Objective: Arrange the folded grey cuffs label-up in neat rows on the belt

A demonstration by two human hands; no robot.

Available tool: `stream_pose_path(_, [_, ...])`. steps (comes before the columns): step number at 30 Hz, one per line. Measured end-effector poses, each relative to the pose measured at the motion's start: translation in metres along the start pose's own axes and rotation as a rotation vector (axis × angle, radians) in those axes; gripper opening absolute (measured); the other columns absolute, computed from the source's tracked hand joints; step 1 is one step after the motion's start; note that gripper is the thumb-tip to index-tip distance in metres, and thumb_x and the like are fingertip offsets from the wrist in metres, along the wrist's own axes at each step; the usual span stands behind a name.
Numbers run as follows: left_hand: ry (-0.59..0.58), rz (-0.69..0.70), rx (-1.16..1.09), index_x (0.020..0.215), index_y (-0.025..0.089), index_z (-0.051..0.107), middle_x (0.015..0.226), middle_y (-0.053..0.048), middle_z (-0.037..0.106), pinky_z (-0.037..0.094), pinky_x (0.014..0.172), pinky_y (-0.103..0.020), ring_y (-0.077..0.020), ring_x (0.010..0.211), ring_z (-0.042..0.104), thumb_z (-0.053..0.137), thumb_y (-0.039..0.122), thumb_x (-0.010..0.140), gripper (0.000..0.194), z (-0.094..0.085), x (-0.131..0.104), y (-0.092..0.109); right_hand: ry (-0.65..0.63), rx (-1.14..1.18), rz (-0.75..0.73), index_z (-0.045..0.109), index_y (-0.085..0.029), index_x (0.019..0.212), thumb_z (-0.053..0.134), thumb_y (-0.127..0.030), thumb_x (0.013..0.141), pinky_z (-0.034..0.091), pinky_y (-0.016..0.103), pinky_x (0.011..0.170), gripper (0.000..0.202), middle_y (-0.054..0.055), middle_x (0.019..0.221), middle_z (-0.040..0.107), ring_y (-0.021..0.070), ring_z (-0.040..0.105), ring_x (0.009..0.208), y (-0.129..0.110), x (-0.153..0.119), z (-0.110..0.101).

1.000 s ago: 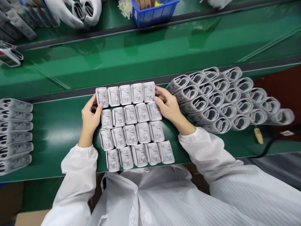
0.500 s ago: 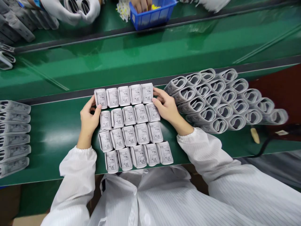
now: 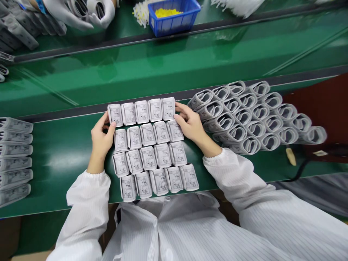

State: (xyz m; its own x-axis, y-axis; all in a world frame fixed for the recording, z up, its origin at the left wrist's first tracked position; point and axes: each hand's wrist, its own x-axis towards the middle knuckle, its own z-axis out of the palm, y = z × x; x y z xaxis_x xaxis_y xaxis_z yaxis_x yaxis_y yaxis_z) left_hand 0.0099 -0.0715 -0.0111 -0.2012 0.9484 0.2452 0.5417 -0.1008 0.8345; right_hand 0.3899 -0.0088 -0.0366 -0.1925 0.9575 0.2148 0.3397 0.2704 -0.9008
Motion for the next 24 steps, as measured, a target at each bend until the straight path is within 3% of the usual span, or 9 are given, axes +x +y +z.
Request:
stream_pose_path(7, [-0.004,0.002,-0.009,0.158,0.026,0.068,0.151,-0.014,0.077,0.066,0.102,-0.041,-0.0281,0.126,0.080,0.072,0.063,0.104,0.066,-0.0001,-0.0001,0.0021,-0.017,0.001,0.009,0.066,-0.031,0.159,0.064,-0.072,0.104,0.065,0.045,0.070,0.069,0.010,0.134,0.083,0.0196,0.064,0.066,0.0007,-0.0004,-0.0012])
stream_pose_path(15, [-0.004,-0.001,-0.010,0.158,0.024,0.068,0.150,-0.014,0.078,0.066,0.103,-0.042,-0.0286,0.126,0.079,0.071,0.065,0.104,0.068,0.0004,0.0001,0.0034,-0.020,0.010,0.022,0.065,-0.030,0.160,0.064,-0.073,0.104,0.070,0.052,0.084,0.071,0.010,0.125,0.084,0.0260,0.076,0.079,0.0013,-0.0008,-0.0008])
stream_pose_path(20, [-0.008,-0.001,0.004,0.157,0.025,0.068,0.149,-0.014,0.078,0.066,0.105,-0.042,-0.0291,0.129,0.078,0.069,0.065,0.104,0.066,0.0003,0.0001,0.0009,-0.010,0.046,0.003,0.067,-0.027,0.158,0.057,-0.080,0.105,0.067,0.058,0.108,0.076,0.012,0.125,0.085,0.0370,0.079,0.123,0.0006,-0.0001,-0.0003])
stream_pose_path(24, [-0.013,0.000,0.002,0.157,0.026,0.069,0.148,-0.013,0.078,0.066,0.106,-0.042,-0.0290,0.129,0.078,0.069,0.065,0.105,0.065,0.0001,0.0000,0.0001,-0.024,0.045,0.006,0.068,-0.028,0.157,0.054,-0.082,0.106,0.065,0.057,0.113,0.076,0.011,0.141,0.081,0.0372,0.077,0.131,-0.0017,0.0001,-0.0009])
